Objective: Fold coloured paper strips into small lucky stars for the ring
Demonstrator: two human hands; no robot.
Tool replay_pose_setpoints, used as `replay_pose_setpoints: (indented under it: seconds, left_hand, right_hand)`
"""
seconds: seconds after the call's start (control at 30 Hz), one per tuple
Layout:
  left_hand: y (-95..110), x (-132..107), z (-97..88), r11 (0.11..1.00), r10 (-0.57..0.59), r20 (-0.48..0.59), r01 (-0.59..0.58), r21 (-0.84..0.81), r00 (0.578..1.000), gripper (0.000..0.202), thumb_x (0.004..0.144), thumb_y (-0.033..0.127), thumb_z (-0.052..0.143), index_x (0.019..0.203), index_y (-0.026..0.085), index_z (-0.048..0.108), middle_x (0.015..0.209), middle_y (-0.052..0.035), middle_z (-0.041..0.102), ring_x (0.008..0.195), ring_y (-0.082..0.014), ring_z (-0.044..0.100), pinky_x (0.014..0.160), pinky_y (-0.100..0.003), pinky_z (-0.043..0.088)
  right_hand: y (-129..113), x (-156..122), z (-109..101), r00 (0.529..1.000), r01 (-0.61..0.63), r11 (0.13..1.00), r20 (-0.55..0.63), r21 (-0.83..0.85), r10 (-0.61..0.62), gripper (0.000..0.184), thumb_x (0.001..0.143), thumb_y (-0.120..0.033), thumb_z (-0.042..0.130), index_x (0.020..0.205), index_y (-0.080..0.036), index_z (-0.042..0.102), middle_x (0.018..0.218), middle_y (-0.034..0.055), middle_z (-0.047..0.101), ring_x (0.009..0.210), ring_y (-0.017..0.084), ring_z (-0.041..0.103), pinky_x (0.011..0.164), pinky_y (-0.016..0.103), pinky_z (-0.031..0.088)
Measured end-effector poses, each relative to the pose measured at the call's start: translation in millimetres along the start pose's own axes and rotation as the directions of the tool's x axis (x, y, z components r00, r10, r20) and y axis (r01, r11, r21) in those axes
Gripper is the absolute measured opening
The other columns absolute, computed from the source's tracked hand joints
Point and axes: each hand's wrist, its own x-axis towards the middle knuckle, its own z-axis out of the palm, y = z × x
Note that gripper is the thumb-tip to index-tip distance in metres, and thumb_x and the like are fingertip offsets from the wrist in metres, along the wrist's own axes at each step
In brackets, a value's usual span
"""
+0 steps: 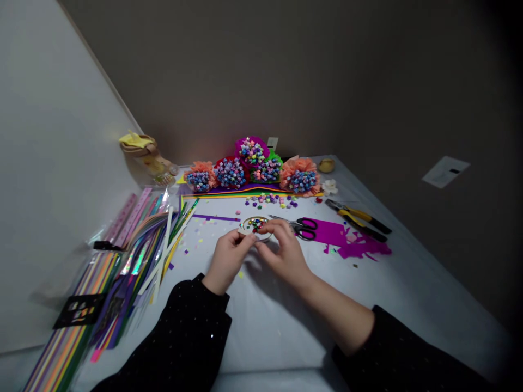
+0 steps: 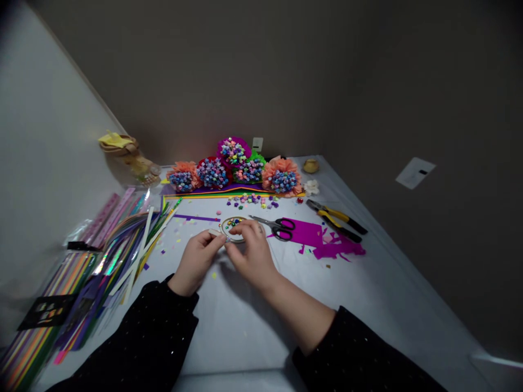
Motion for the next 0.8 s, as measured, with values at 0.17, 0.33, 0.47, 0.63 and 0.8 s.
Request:
replay_pose_setpoints:
  seconds: [0.17,0.33,0.47,0.63,0.8]
  left_hand:
    - [1.1,-2.3,3.9,0.988,-0.081,-0.027,0.077,-0.131,0.996,0.019,0.070,0.030,0.066,0.063,0.013,0.061,0.058,0.0031,0.057,0.056,-0.0092,0.048,0.058,-0.021,0.037]
    - [-1.6,-1.9,4.6,0.967,-0.117,0.026,0.120,-0.224,0.993,0.018,0.069,0.029,0.067,0.066,0.013,0.061,0.063,0.0016,0.059,0.059,-0.0091,0.048,0.059,-0.021,0.037]
    - [-3.6,1.2,2.3,0.965,-0.142,0.051,0.150,-0.214,0.989,0.020,0.070,0.031,0.066,0.065,0.013,0.059,0.061,0.0017,0.056,0.057,-0.0088,0.046,0.058,-0.021,0.036]
    - [-3.7,3.8,-1.8,0.998,-0.033,0.078,0.038,-0.060,0.996,0.021,0.072,0.032,0.062,0.065,0.013,0.059,0.063,0.0009,0.057,0.062,-0.0113,0.049,0.063,-0.023,0.038]
    - [-2.1,3.6,-4.5,0.997,0.051,0.066,-0.054,0.046,0.997,0.019,0.076,0.031,0.059,0.067,0.014,0.060,0.066,0.0005,0.059,0.066,-0.0128,0.052,0.066,-0.024,0.040]
  right_hand:
    - [3.2,-1.9,2.4,0.986,0.157,0.976,-0.027,-0.154,-0.163,0.010,0.077,-0.020,0.058,0.087,-0.020,0.060,0.093,0.0076,0.056,0.093,0.022,0.052,0.082,0.038,0.042]
    - [7.5,0.2,1.9,0.970,0.230,0.952,-0.029,-0.203,-0.241,0.009,0.078,-0.019,0.057,0.086,-0.020,0.062,0.090,0.0072,0.058,0.089,0.022,0.052,0.080,0.040,0.044]
    - [9.5,1.8,-0.4,0.959,0.272,0.933,-0.018,-0.236,-0.284,0.010,0.078,-0.018,0.057,0.087,-0.021,0.062,0.089,0.0070,0.059,0.089,0.022,0.051,0.080,0.039,0.044]
    - [9.5,3.3,-1.5,0.951,0.300,0.914,0.006,-0.272,-0.311,0.009,0.078,-0.017,0.057,0.085,-0.020,0.062,0.087,0.0079,0.059,0.088,0.022,0.051,0.077,0.038,0.045]
    - [8.3,4.6,-2.1,0.967,0.251,0.948,0.021,-0.193,-0.252,0.012,0.076,-0.017,0.057,0.087,-0.020,0.062,0.091,0.0081,0.059,0.090,0.023,0.051,0.079,0.038,0.044]
